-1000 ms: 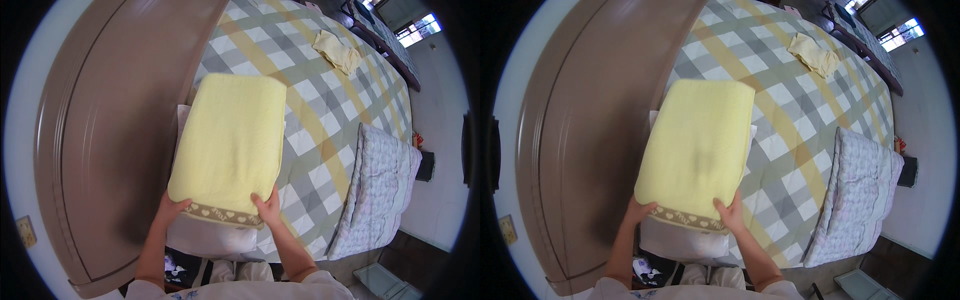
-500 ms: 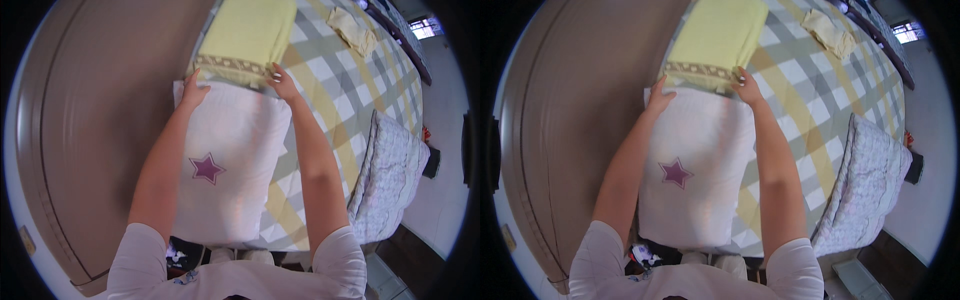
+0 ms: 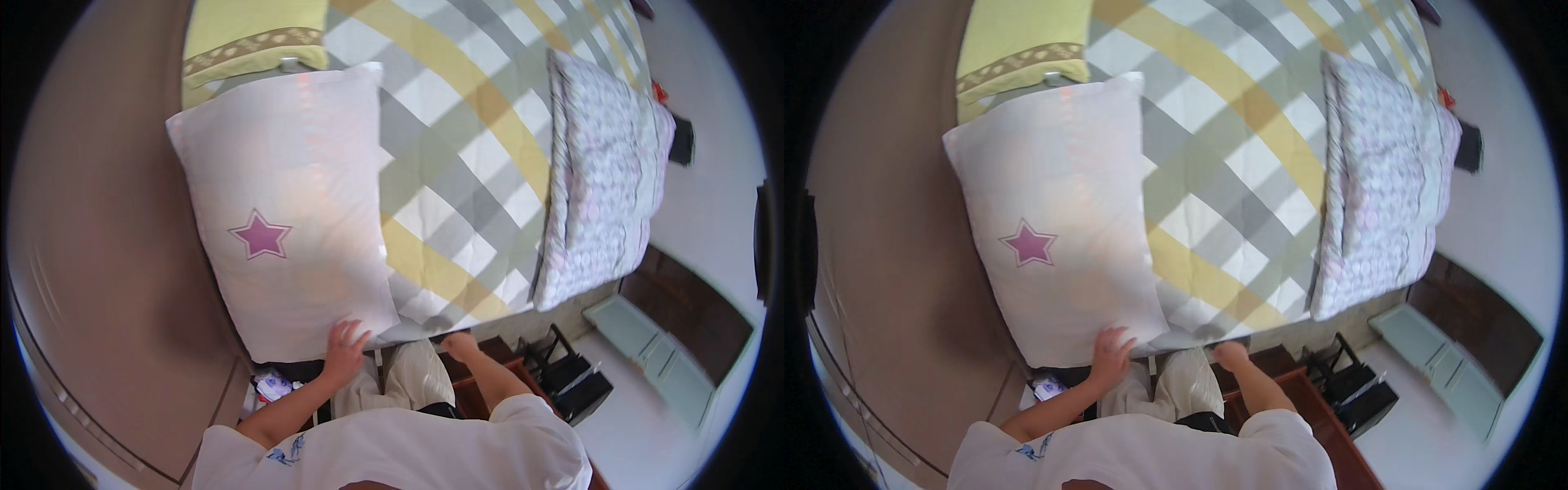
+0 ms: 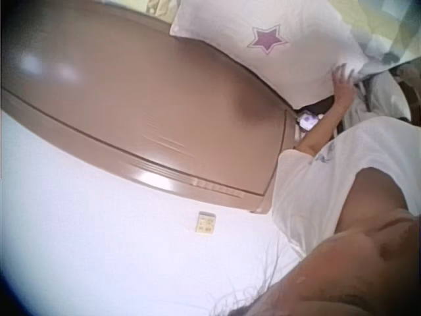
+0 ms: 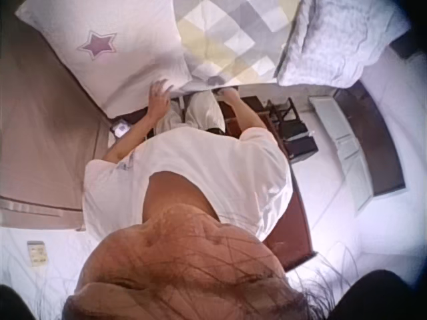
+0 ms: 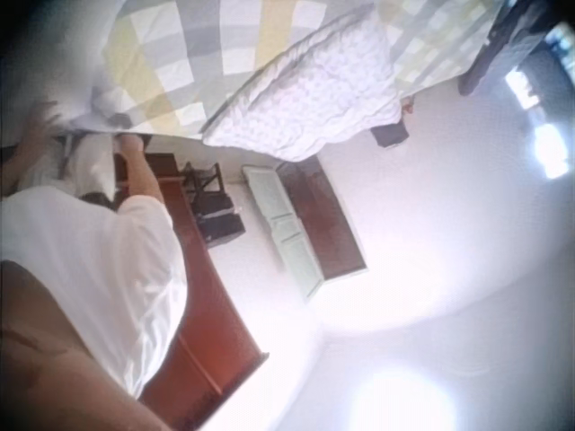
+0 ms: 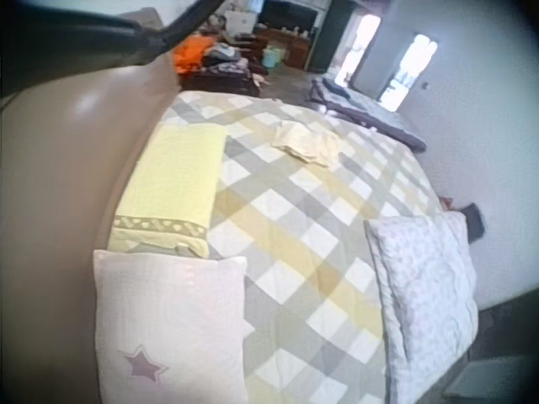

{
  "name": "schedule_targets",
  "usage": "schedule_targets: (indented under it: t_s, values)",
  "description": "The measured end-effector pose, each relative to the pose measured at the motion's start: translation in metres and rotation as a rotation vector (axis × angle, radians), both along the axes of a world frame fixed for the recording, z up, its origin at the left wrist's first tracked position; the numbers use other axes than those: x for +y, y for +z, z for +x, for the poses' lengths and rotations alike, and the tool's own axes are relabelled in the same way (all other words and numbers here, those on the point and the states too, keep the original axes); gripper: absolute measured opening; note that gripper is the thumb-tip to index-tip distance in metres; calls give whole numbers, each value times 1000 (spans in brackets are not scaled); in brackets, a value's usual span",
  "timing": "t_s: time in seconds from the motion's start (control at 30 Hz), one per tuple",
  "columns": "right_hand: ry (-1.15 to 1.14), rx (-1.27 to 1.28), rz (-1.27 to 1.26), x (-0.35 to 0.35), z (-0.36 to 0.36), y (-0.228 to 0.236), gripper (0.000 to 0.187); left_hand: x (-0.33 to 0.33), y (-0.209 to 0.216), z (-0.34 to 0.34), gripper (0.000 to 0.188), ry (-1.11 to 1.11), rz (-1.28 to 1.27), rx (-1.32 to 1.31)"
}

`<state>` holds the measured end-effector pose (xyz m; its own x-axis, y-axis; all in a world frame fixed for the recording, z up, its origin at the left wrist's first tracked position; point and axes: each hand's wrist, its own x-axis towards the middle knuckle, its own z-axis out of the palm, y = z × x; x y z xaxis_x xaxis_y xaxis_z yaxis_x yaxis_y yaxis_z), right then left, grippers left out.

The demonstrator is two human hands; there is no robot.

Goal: The person sweeps a concrete floor with a broom, moving from an indoor area to an outdoor patio and back. They then enter a bedroom and make the bed by arranging pillows, folding a towel, and smoothing the bedspread.

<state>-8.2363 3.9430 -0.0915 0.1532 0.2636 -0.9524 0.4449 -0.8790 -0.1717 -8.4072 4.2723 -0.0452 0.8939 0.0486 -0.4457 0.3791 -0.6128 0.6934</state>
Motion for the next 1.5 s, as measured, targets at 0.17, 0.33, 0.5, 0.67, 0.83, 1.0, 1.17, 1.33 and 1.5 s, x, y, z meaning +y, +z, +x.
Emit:
schedule_targets:
  t_s: [0.17, 0.33, 0.5, 0.67, 0.83, 1.0, 1.17, 1.33, 1.5]
  values:
    - [-218, -830, 533, 62, 92, -34, 49, -30, -50, 114, 56, -58, 154, -364]
    - [-417, -1105, 599, 184, 173, -93, 62, -1, -88, 269, 70, -60, 475, -369]
    - [-450, -1178, 469, 106, 194, -122, 70, -75, -153, 288, 71, -39, 585, -318]
    - [-762, -1249, -47, -179, 90, -106, 71, -292, -126, 133, 65, -448, -16, -89]
    - [-872, -1194, -290, -305, 24, -80, 57, -374, -86, 91, 56, -545, -133, -187]
    - [-612, -1031, 709, -209, 82, -45, 49, -348, -119, 206, 69, -157, 532, -253]
    - [-518, -915, 572, -250, 132, -82, 58, -401, -109, 183, 76, -431, 536, -30]
    - [-1314, -502, -661, -473, 83, -101, 58, -417, -55, 107, 70, -707, 203, 193]
    - [-931, -1128, -392, -515, 100, -8, 61, -438, -16, 211, 67, -374, 193, -163]
